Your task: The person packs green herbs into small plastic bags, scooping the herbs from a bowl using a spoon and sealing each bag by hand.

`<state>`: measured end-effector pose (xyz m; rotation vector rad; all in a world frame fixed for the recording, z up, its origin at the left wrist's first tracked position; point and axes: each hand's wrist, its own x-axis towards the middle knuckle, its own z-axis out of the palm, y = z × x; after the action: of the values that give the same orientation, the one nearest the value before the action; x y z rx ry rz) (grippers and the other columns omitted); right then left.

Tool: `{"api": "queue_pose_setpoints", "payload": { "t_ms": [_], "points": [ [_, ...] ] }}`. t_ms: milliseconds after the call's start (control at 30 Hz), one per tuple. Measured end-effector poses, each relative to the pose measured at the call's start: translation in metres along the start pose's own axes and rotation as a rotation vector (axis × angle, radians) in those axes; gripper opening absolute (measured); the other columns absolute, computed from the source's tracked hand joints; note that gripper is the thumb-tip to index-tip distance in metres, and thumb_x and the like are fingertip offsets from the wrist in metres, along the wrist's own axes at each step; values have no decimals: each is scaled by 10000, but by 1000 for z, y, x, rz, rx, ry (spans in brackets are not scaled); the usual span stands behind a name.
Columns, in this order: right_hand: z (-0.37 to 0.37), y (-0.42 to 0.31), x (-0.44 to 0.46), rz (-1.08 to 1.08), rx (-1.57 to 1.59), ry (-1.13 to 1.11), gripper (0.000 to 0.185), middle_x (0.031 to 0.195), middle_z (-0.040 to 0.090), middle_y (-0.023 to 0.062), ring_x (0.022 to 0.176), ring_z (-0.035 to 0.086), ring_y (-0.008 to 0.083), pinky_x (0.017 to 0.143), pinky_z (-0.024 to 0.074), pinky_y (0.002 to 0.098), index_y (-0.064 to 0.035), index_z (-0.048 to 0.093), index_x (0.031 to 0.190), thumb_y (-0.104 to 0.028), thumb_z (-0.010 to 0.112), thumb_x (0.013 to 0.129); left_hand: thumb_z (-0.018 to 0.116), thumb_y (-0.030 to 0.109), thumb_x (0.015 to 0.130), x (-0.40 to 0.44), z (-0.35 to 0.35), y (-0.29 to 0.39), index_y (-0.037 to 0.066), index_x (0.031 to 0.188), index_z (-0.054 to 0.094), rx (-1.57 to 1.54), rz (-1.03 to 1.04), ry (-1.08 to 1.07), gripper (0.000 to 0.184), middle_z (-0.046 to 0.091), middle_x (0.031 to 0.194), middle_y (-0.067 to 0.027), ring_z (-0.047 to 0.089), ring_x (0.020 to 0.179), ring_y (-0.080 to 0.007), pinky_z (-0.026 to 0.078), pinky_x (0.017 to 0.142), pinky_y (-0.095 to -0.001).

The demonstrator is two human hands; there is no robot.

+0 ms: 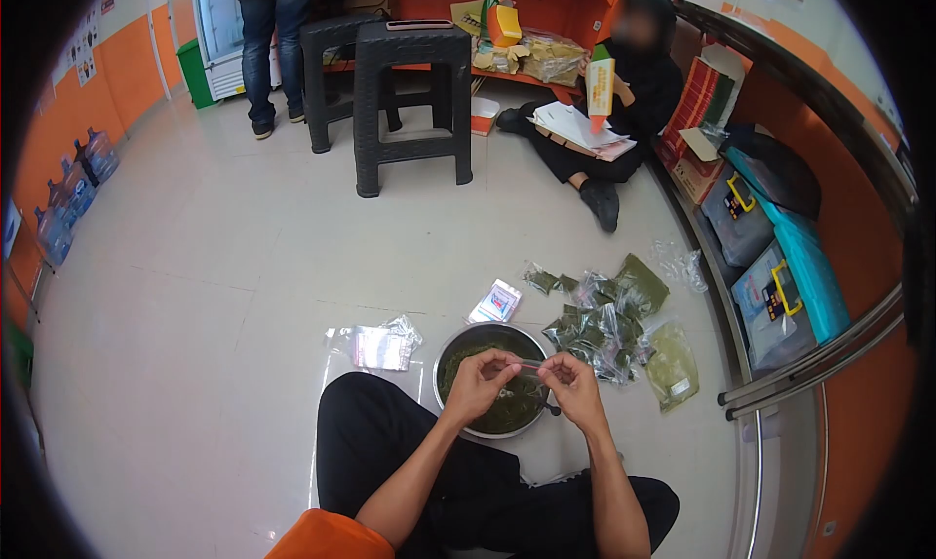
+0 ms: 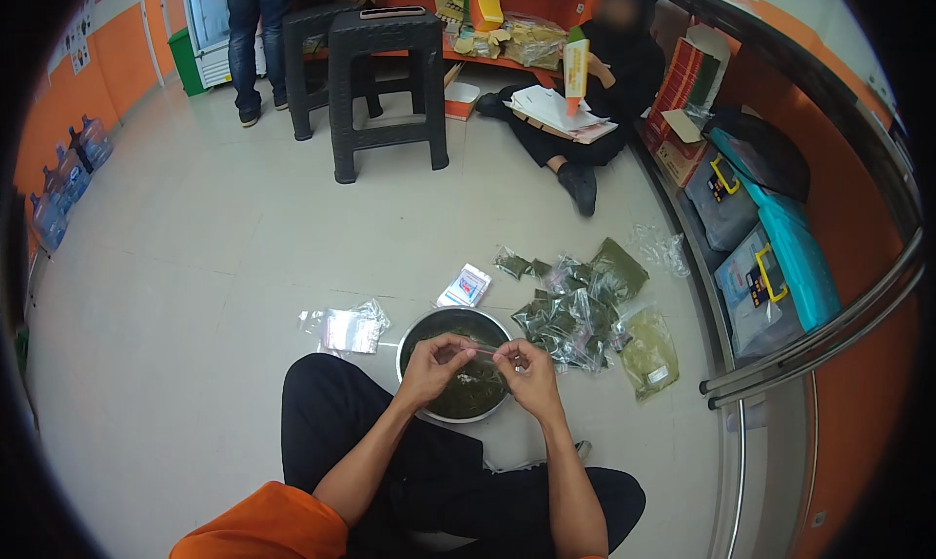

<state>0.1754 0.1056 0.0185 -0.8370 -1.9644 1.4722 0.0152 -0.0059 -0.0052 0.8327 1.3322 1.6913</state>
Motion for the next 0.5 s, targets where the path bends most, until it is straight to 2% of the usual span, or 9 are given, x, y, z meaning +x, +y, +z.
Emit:
{"api": "queue_pose_setpoints", "payload": {
  "t_ms": [133, 333, 433, 500],
  "points": [
    [2, -12, -2, -31, -8, -32, 112, 784, 659, 22, 694, 610, 80, 639, 469, 244, 11, 668, 930, -70, 721, 876, 715, 80, 912, -1, -4, 6, -34, 1010, 692, 87, 0, -23, 152, 727, 985, -82, 673, 921, -122, 527, 868, -273],
    [-1, -6, -1, -65, -170, -17, 122, 845, 672, 100, 749, 644, 165, 659, 491, 289, 20, 650, 943, -76, 696, 883, 718, 55, 899, -1, -1, 9, -33, 1044, 696, -30, -32, -28, 170, 726, 1062, -104, 681, 969, -143, 525, 915, -286],
    [-3, -12, -2, -47, -228, -31, 124, 872, 668, 117, 767, 646, 202, 674, 500, 307, 29, 640, 937, -81, 677, 895, 716, 53, 902, 2, -3, 2, -23, 1028, 692, -70, -20, -2, 149, 704, 1134, -107, 668, 1003, -137, 517, 927, -282],
    [-2, -12, -1, -43, -215, -28, 121, 865, 667, 111, 755, 643, 196, 677, 501, 309, 26, 639, 938, -75, 684, 888, 694, 46, 917, 3, -5, -2, -26, 1023, 674, -50, 15, -21, 130, 688, 1131, -86, 653, 992, -125, 513, 907, -273]
  ]
}}
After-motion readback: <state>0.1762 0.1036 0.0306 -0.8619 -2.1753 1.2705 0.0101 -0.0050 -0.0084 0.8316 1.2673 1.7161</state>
